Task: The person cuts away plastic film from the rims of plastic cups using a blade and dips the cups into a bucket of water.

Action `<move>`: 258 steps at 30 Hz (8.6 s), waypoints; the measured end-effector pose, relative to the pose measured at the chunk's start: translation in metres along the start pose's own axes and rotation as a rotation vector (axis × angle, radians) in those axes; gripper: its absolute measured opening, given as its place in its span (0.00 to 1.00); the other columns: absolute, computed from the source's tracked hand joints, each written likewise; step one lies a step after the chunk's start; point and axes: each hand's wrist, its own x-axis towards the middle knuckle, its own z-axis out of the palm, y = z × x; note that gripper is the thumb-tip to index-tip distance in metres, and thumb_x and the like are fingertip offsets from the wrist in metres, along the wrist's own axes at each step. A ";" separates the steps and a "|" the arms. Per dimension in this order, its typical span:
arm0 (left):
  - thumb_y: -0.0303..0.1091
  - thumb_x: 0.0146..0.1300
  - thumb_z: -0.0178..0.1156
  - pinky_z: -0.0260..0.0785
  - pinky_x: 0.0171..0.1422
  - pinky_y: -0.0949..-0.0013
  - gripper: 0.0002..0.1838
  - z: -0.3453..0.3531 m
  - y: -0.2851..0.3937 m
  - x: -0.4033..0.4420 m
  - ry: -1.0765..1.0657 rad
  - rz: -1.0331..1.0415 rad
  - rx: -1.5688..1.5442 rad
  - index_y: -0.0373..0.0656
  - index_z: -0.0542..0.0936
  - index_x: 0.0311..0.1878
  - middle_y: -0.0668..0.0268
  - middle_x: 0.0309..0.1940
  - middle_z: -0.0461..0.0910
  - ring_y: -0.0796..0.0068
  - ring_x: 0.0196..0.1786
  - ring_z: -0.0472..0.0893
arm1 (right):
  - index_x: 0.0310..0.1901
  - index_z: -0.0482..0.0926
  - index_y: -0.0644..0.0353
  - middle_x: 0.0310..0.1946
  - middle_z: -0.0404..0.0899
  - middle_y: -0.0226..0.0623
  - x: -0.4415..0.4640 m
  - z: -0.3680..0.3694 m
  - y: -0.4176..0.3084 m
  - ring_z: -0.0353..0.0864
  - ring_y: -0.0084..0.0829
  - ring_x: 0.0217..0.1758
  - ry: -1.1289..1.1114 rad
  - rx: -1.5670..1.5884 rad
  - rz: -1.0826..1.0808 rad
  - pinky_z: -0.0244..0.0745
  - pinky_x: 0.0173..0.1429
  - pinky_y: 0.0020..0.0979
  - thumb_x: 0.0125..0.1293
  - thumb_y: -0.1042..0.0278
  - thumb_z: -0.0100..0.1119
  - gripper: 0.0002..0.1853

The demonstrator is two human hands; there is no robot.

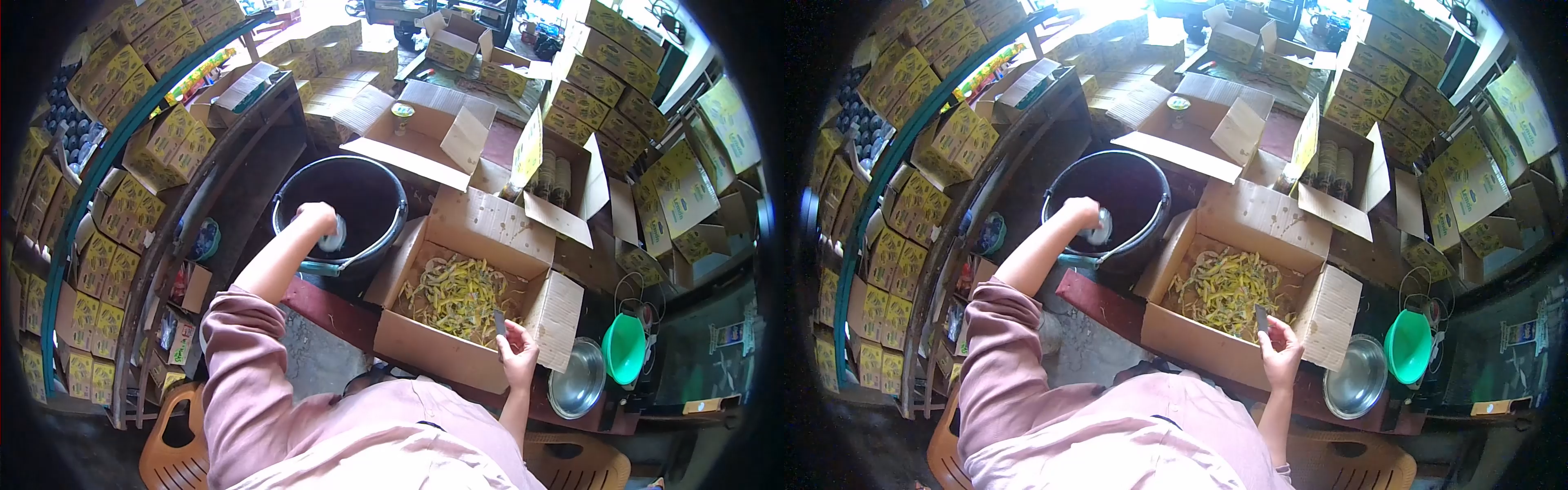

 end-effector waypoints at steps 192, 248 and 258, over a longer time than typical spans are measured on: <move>0.27 0.46 0.66 0.71 0.49 0.69 0.32 0.007 0.186 -0.168 0.568 1.071 -1.412 0.37 0.59 0.52 0.57 0.39 0.76 0.70 0.44 0.78 | 0.29 0.76 0.60 0.22 0.73 0.31 0.085 -0.010 -0.115 0.75 0.31 0.26 0.023 -0.731 -1.369 0.74 0.33 0.31 0.42 0.79 0.58 0.09; 0.28 0.47 0.65 0.68 0.53 0.62 0.32 0.001 0.185 -0.158 0.733 1.219 -1.236 0.40 0.62 0.56 0.54 0.47 0.73 0.56 0.50 0.76 | 0.24 0.74 0.60 0.25 0.76 0.33 0.086 -0.027 -0.118 0.75 0.31 0.29 -0.054 -0.689 -1.304 0.74 0.34 0.31 0.40 0.71 0.62 0.08; 0.27 0.46 0.66 0.72 0.43 0.68 0.32 -0.003 0.182 -0.156 0.540 1.291 -1.209 0.42 0.62 0.54 0.56 0.45 0.73 0.64 0.46 0.77 | 0.26 0.75 0.59 0.24 0.76 0.33 0.088 -0.019 -0.107 0.76 0.32 0.28 -0.089 -0.655 -1.322 0.74 0.33 0.31 0.40 0.75 0.62 0.08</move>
